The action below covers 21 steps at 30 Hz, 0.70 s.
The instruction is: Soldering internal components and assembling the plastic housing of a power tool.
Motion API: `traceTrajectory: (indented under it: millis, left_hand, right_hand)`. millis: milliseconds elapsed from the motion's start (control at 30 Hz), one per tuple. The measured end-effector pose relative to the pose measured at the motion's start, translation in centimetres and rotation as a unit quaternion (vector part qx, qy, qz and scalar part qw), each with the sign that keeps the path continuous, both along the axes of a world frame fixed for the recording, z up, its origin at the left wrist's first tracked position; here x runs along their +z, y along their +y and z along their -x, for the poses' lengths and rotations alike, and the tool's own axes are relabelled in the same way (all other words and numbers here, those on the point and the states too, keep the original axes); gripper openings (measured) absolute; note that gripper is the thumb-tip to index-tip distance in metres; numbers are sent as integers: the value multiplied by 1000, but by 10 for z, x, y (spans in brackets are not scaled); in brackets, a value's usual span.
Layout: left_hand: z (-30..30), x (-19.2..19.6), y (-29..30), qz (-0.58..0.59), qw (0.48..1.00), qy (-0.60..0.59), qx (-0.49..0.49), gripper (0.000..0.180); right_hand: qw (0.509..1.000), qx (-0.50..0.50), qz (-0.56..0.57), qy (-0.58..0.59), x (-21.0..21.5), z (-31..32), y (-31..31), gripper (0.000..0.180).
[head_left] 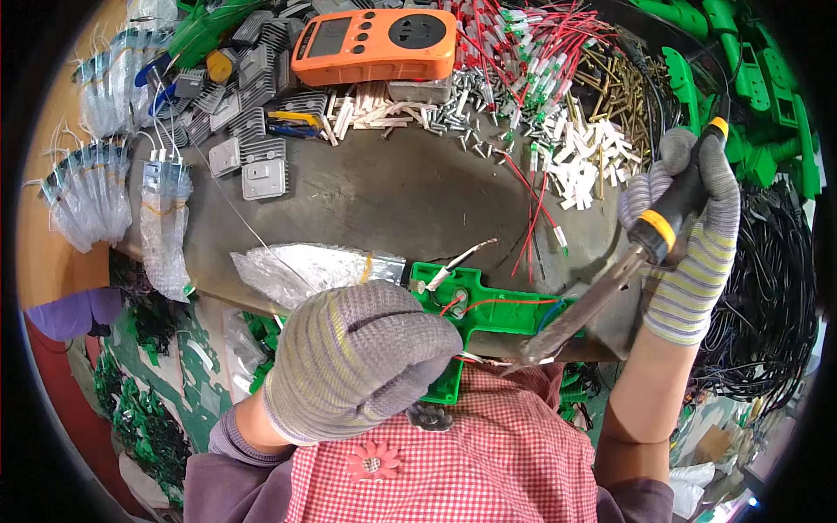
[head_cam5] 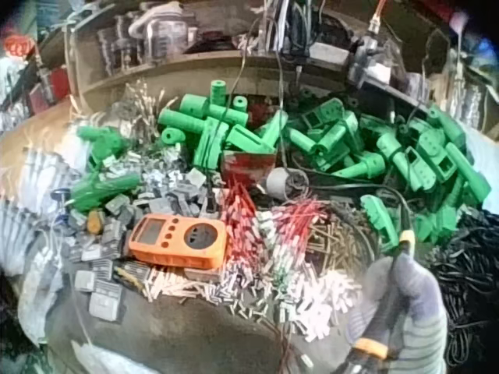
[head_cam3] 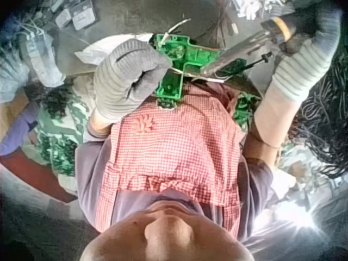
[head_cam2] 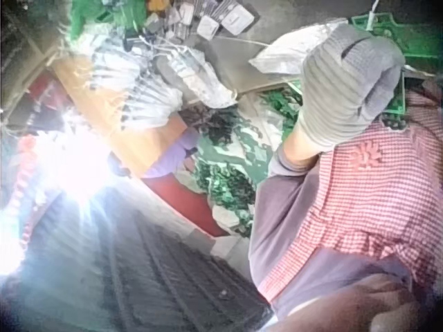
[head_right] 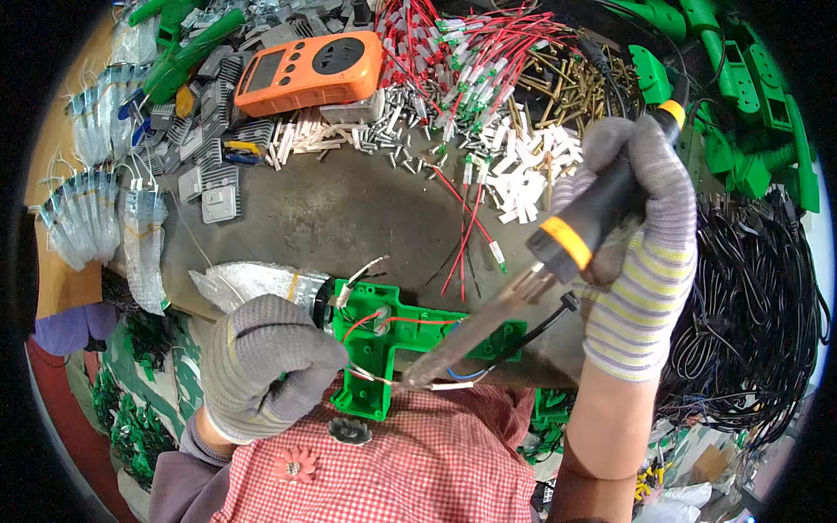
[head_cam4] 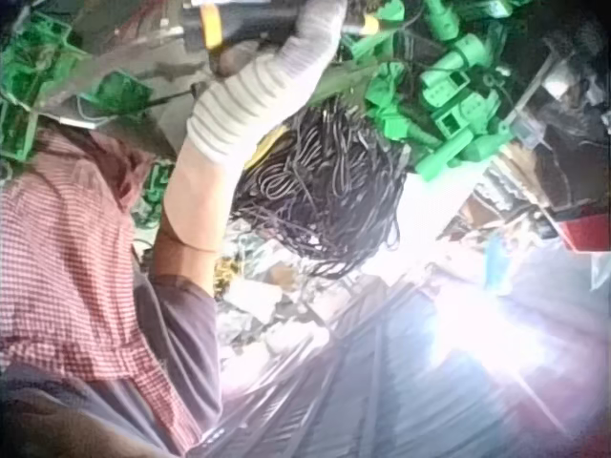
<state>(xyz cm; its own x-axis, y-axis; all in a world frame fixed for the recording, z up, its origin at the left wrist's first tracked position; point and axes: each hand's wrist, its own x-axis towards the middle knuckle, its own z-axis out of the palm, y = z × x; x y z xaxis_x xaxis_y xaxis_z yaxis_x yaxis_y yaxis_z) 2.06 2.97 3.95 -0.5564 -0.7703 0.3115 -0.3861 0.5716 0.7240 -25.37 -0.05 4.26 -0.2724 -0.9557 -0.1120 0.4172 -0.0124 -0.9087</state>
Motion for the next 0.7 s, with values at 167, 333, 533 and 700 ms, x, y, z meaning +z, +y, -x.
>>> traceTrajectory:
  millis: [167, 333, 533, 700]
  left_hand:
    - [0, -1, 4, 7, 1000, 11, -2, 21]
    - [5, -1, 5, 5, 1000, 4, 10, 19]
    - [3, -2, 7, 29, 999, -33, -8, 18]
    - [4, -1, 8, 20, 999, -27, 5, 17]
  right_hand:
    - [996, -91, -16, -3, 1, -17, -4, 32]
    - [996, -74, -43, 23, 0, -12, 1, 33]
    - [999, -49, -7, 19, -4, -15, 1, 33]
    - [997, -76, -15, 16, -4, -17, 3, 33]
